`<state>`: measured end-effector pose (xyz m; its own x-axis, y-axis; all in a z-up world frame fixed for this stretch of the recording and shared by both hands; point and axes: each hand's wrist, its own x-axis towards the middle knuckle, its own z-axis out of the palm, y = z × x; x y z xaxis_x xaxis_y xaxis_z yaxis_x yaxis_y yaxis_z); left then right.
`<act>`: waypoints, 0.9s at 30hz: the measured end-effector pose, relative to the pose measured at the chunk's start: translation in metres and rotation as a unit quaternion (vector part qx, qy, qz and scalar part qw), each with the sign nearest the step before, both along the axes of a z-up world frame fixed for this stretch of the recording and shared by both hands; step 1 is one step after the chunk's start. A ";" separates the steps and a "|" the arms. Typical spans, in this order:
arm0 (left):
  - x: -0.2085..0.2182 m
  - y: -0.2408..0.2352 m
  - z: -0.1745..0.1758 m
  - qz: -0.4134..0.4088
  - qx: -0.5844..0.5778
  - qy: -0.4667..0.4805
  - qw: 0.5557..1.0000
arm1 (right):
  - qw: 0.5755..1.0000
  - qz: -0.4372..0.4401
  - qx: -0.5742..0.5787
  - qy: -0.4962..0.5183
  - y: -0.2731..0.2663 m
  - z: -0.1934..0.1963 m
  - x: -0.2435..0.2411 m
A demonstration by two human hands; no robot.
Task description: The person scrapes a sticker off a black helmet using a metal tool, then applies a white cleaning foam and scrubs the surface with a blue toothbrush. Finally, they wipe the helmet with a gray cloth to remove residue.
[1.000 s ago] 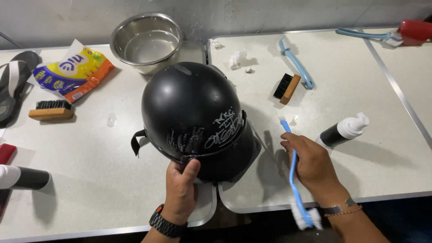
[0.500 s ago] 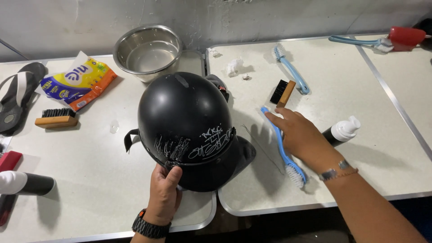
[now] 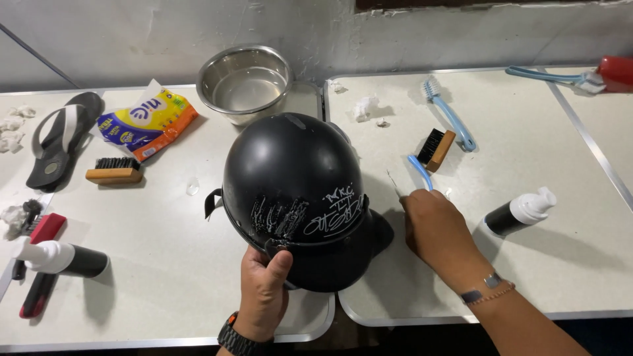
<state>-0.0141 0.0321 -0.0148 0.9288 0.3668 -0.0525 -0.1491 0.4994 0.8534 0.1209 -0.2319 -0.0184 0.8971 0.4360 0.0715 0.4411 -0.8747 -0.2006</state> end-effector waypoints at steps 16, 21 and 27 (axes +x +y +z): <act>0.002 -0.016 0.054 0.050 -0.118 0.069 0.989 | 0.801 -0.104 0.358 0.468 0.058 0.033 -0.105; 0.007 0.002 0.021 0.043 -0.067 0.013 0.997 | 0.854 0.185 0.243 0.422 0.006 0.014 -0.119; 0.011 -0.006 0.015 0.021 -0.099 -0.054 0.993 | 0.769 0.291 0.448 0.352 -0.056 0.014 -0.103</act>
<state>-0.0032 0.0263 0.0002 0.9167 0.3985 -0.0281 -0.2593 0.6471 0.7170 0.0179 -0.2874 -0.0048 0.5216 0.8376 0.1625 0.2115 0.0576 -0.9757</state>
